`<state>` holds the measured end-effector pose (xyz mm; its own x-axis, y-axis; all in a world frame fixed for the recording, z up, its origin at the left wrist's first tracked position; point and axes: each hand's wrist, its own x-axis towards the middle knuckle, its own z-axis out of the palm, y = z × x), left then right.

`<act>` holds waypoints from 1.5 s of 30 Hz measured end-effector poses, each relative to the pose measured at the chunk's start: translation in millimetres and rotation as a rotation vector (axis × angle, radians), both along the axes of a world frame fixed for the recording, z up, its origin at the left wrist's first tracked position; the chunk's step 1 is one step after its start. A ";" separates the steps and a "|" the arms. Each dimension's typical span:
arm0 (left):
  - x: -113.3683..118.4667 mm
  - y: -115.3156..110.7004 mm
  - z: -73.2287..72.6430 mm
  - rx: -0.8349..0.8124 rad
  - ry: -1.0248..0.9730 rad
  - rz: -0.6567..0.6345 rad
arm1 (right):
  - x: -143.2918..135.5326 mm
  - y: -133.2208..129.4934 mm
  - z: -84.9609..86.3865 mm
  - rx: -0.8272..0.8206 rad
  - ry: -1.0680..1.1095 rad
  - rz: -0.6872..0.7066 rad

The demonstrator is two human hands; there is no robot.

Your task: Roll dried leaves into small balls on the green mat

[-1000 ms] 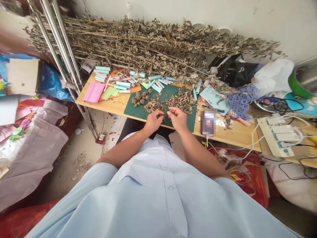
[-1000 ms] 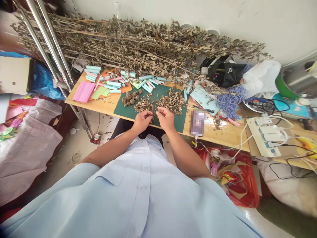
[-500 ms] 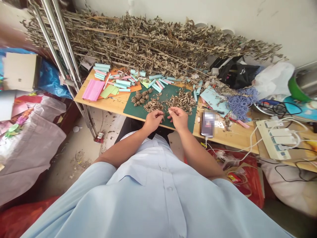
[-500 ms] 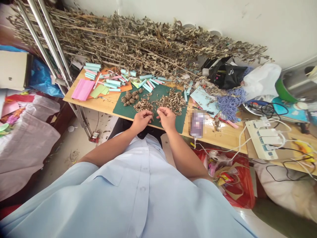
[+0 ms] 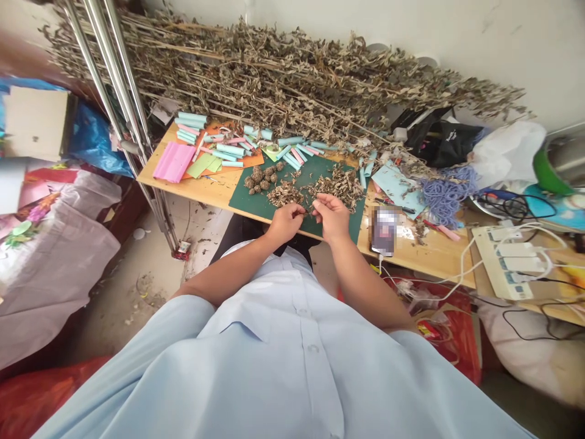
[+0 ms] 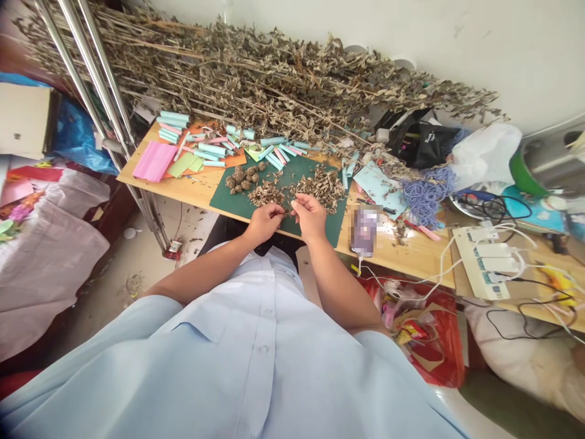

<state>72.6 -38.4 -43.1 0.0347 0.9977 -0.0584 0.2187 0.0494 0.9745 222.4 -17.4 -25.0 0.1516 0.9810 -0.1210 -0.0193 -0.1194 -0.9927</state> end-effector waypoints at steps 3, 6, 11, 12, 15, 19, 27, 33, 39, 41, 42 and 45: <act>1.5 0.5 2.1 -0.016 -0.102 0.016 | 1.6 -0.1 3.6 -0.041 0.107 -0.001; 3.4 2.4 6.6 -0.100 -0.221 0.043 | 0.7 -2.6 5.8 -0.076 0.150 0.025; 5.9 3.7 17.1 -0.239 -0.401 0.035 | -5.5 -8.2 7.6 -0.119 0.212 0.047; 6.6 3.2 18.7 -0.246 -0.435 0.024 | -6.9 -8.7 7.3 -0.123 0.218 0.051; 9.1 1.3 21.0 -0.259 -0.511 0.001 | -10.9 -8.2 4.5 -0.113 0.183 0.032; 12.3 1.3 19.3 -0.232 -0.555 -0.021 | -14.9 -5.9 -1.6 -0.094 0.136 -0.001; 14.5 3.3 16.4 -0.255 -0.438 0.013 | -12.7 -4.3 -0.8 -0.118 0.190 -0.009; 13.2 2.9 16.9 -0.281 -0.416 0.018 | 0.1 -1.2 13.0 -0.050 0.175 -0.063; 10.7 5.4 14.1 -0.263 -0.504 0.011 | 29.1 -29.0 29.7 -0.120 -0.007 0.429; 10.0 6.2 11.0 -0.229 -0.520 0.007 | 33.4 -38.4 31.3 -0.144 -0.147 0.581; 9.6 6.6 9.4 -0.215 -0.523 0.005 | 33.8 -41.5 30.8 -0.127 -0.203 0.617; 8.6 7.4 5.9 -0.185 -0.497 -0.002 | 30.7 -43.3 24.9 -0.024 -0.306 0.516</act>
<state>81.2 -31.0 -37.3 0.1043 0.9722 -0.2095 -0.2668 0.2302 0.9358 253.1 -60.7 0.0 -0.3121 0.9348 -0.1695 0.3331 -0.0594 -0.9410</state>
